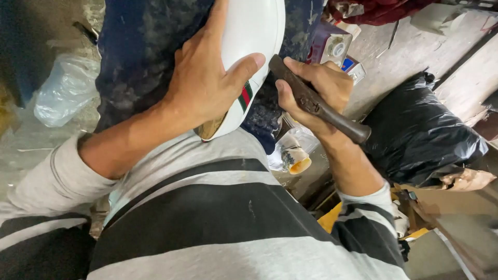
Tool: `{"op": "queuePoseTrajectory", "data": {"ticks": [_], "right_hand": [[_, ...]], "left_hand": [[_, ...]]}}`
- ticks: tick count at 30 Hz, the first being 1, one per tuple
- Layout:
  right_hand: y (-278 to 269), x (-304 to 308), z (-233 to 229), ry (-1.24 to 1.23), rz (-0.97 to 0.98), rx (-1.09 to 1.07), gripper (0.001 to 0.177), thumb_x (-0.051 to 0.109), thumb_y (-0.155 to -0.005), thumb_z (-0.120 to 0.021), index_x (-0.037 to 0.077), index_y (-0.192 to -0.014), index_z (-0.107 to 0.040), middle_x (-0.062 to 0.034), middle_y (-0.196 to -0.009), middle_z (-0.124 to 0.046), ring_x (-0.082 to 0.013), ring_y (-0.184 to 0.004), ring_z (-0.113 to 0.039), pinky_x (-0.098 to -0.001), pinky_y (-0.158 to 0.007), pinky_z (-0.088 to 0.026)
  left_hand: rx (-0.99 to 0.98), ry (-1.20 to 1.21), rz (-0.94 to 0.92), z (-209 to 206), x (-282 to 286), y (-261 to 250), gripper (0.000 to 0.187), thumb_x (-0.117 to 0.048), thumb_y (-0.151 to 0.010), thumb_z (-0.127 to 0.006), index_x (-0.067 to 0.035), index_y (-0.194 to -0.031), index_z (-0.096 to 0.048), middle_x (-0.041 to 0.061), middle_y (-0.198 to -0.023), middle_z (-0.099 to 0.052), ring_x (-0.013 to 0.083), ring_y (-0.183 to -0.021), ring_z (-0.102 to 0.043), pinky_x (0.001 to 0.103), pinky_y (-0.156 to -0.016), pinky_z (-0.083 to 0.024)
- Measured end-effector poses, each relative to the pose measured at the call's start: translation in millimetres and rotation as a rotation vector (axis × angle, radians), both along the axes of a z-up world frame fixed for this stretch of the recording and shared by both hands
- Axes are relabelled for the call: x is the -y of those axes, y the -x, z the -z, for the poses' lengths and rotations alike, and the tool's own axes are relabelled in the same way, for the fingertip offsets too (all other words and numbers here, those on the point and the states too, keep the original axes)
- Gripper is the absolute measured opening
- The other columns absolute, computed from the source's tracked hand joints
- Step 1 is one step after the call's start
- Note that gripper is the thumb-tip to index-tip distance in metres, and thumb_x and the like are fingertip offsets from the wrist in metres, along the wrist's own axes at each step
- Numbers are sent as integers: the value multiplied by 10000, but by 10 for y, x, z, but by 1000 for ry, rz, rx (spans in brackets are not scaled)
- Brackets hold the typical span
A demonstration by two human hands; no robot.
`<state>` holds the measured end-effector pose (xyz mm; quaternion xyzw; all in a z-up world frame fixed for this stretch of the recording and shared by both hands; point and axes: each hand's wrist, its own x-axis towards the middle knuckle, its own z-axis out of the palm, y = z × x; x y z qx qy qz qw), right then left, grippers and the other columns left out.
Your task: Lasting a shoe by pulling the upper over a last and securing it with glue and tools like a hammer and pliers.
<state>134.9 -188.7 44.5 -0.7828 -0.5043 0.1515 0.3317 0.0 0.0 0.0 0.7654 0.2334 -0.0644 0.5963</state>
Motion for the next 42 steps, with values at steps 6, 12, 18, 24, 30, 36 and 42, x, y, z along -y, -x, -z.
{"op": "queuePoseTrajectory", "data": {"ticks": [6, 12, 18, 24, 30, 36, 42], "right_hand": [[-161, -114, -223, 230, 15, -188, 247, 180, -1040, -751, -44, -1143, -742, -78, -833, -712, -167, -685, -636, -314, -688, -508], [-157, -316, -426, 279, -32, -58, 265, 244, -1063, -730, -18, -1101, -749, -100, -923, -778, -177, -749, -722, -291, -660, -541], [29, 180, -84, -18, 385, -145, 356, 319, -1008, -715, 11, -1183, -687, -141, -1095, -724, -242, -986, -694, -335, -857, -546], [235, 155, 62, -78, 284, -168, 346, 310, -1001, -717, 17, -1182, -686, -125, -908, -723, -168, -718, -658, -281, -651, -516], [180, 123, 36, -75, 287, -124, 355, 327, -997, -711, 16, -1169, -698, -112, -838, -684, -164, -661, -592, -289, -622, -467], [129, 110, 90, -65, 252, -120, 322, 264, -980, -741, 3, -1166, -703, -132, -956, -732, -191, -712, -624, -296, -663, -492], [-119, 37, 67, -6, 48, -83, 302, 246, -1001, -719, -51, -1054, -736, -122, -839, -765, -159, -559, -617, -287, -525, -461]], "left_hand": [[-6, -26, -28, -78, 23, -44, 712, -353, -1031, -706, -94, -1530, -269, 248, -1395, -673, 528, -1236, -588, 575, -872, -465], [-79, 39, 20, -124, -117, -132, 639, -355, -973, -698, -118, -1438, -331, 291, -1331, -644, 590, -1184, -519, 613, -891, -392], [-195, 68, 186, -326, -361, -166, 639, -463, -949, -659, -76, -1427, -484, 249, -1374, -584, 515, -1211, -503, 562, -836, -420], [-165, 62, 189, -362, -300, -182, 736, -445, -956, -638, -112, -1533, -325, 273, -1404, -581, 570, -1221, -478, 594, -813, -415], [-100, 74, 180, -315, -309, -168, 777, -388, -975, -654, -179, -1580, -213, 220, -1505, -572, 579, -1240, -486, 595, -800, -404], [-136, 89, 182, -337, -339, -208, 834, -395, -956, -656, -194, -1600, -166, 273, -1458, -599, 597, -1213, -498, 601, -789, -407], [-203, 59, 181, -267, -275, -197, 909, -430, -946, -680, -265, -1628, -101, 296, -1330, -656, 611, -1178, -523, 606, -836, -418]]}}
